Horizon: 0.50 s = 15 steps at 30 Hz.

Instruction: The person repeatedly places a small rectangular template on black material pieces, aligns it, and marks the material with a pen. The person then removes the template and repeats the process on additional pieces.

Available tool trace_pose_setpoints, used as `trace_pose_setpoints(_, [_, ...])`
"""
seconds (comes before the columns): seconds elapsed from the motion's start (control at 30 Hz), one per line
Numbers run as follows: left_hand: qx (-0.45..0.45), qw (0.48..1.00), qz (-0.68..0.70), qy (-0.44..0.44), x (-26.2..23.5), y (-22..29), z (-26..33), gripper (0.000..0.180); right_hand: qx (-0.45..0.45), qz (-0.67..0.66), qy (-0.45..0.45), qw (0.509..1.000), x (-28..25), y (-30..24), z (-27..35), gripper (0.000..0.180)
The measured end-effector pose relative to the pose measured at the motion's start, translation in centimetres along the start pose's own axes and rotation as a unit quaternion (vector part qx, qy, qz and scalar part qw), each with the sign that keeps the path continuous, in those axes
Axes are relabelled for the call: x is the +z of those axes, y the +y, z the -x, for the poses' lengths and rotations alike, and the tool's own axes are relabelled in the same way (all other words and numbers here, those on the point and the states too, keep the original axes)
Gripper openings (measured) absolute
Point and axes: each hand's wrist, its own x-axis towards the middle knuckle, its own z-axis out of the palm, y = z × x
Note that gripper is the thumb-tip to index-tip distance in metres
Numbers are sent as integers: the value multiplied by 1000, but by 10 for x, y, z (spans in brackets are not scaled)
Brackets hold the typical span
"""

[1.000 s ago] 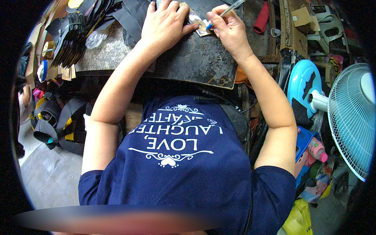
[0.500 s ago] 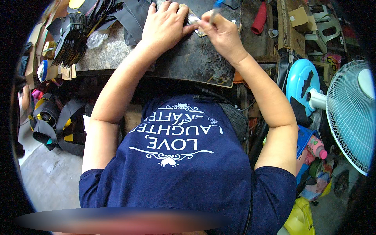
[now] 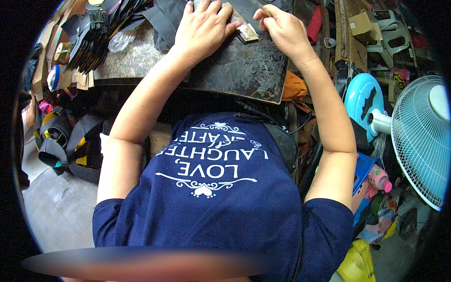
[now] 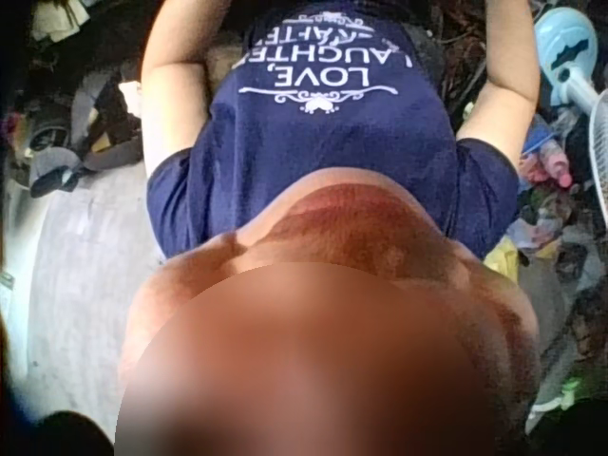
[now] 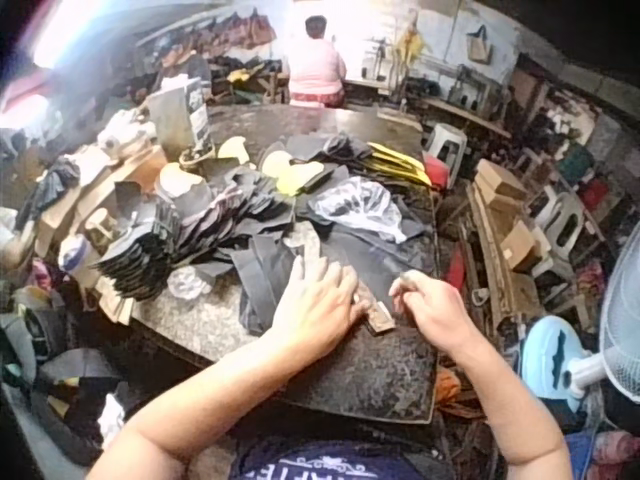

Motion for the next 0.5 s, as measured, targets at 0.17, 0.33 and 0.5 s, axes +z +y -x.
trace_pose_setpoints(0.17, [30,997,-30,70,8,-6,1,54,-1,259,57,964,19,-16,17,38])
trace_pose_setpoints(0.33, [-8,996,-72,43,4,-1,0,57,47,182,69,980,4,-10,10,40])
trace_pose_setpoints(0.5, [-36,979,-92,-177,-1,0,-9,58,60,218,86,970,6,-2,21,37])
